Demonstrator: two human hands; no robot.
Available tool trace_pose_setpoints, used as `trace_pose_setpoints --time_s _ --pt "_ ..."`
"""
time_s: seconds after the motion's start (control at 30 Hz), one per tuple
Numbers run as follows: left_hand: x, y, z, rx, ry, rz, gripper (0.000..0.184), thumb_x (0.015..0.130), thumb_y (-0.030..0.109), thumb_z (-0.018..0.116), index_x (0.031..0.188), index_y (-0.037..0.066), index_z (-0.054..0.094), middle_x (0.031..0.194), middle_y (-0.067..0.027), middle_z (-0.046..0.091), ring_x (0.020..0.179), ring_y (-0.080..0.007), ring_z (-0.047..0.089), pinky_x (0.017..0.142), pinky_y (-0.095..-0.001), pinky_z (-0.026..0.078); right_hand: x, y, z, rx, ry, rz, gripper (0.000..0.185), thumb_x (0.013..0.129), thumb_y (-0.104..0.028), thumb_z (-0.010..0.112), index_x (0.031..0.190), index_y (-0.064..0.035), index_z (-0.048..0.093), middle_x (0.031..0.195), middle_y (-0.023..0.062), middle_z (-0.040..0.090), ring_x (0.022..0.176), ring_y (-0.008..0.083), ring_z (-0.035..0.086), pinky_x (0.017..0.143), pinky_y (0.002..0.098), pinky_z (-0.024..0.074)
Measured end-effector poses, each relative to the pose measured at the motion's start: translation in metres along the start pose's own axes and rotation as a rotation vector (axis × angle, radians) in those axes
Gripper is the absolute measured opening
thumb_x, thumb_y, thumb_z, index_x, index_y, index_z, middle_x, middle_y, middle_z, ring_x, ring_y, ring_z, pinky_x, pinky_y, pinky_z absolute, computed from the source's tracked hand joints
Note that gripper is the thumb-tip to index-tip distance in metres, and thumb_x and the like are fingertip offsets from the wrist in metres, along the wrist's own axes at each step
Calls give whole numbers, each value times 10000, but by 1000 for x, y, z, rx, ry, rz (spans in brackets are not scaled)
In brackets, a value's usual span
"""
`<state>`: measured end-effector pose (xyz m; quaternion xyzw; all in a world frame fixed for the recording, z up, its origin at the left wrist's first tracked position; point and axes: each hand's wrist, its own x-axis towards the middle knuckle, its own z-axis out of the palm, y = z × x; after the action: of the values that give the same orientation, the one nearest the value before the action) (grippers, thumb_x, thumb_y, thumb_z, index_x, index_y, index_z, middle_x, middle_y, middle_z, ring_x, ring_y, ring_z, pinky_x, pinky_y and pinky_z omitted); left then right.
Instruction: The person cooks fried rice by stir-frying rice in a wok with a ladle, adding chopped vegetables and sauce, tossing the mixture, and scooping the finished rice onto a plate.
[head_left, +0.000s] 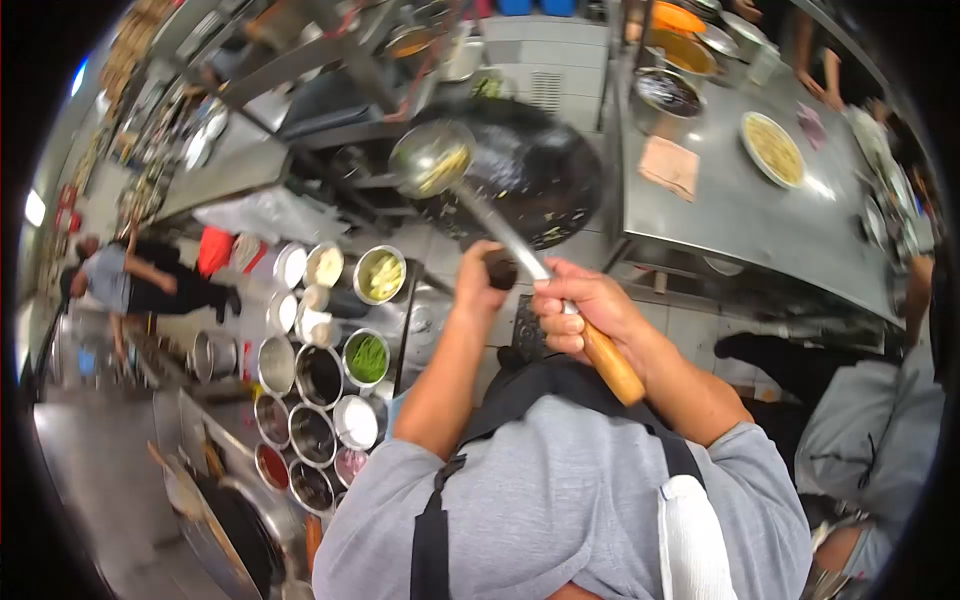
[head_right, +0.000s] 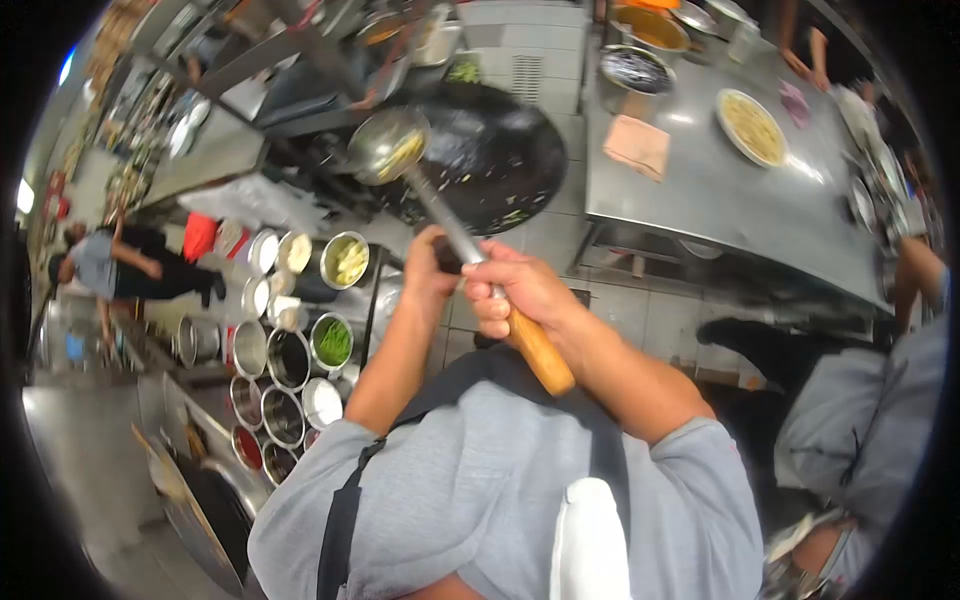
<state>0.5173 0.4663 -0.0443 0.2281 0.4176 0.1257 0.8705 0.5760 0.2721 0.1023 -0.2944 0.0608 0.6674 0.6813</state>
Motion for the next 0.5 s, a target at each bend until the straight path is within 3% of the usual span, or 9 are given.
trace_pose_setpoints --time_s 0.07,0.1,0.17,0.23,0.3,0.37,0.43,0.5 --pt "11 -3 -13 4 2 -72 87 740 170 675 744 139 594 634 -28 589 550 -187 563 504 -313 445 -33 -1 -14 253 -85 22 275 960 -72 529 1217 -125 448 707 15 476 435 58 411 358 242 334" --pt "38 -14 -48 -6 -30 -134 111 721 215 695 747 150 608 706 -21 628 679 -203 611 662 -364 490 -51 -2 -23 289 -127 -7 304 950 -57 544 1224 -131 438 707 14 479 444 58 412 362 240 320" --pt "22 -31 -44 -7 111 -210 137 722 224 686 822 161 618 801 -20 648 729 -201 625 686 -387 502 -87 -9 -41 202 -22 -219 336 947 -71 555 1253 -126 426 708 11 477 441 61 420 365 241 334" --pt "16 -47 -47 -14 196 -237 119 739 210 670 831 162 611 793 -27 637 753 -217 627 696 -404 503 -125 -19 -54 25 130 -436 367 941 -82 562 1276 -122 416 708 17 493 442 68 434 370 241 350" --pt "13 -59 -54 12 211 -268 102 743 205 673 803 166 600 770 -15 622 725 -203 618 693 -395 506 -149 -41 -78 -366 454 -651 495 915 -109 591 1358 -117 371 703 14 506 439 70 446 376 244 372" --pt "14 -67 -59 22 247 -286 90 740 218 660 745 164 588 738 -13 605 695 -203 604 657 -404 505 -160 -68 -123 -747 816 -782 598 889 -132 603 1412 -89 317 718 88 581 470 193 544 439 334 466" --pt "13 -70 -60 24 269 -295 98 739 226 654 714 164 582 722 -11 594 680 -203 594 641 -410 502 -167 -100 -162 -1339 1406 -726 618 888 -117 550 1440 -64 277 792 196 645 639 373 639 619 460 529" --pt "10 -69 -59 19 275 -295 98 739 229 653 712 166 583 721 -10 588 679 -204 587 647 -412 498 -172 -134 -222 -1678 1733 -518 599 888 -96 492 1444 -68 273 893 278 661 846 483 634 779 550 493"
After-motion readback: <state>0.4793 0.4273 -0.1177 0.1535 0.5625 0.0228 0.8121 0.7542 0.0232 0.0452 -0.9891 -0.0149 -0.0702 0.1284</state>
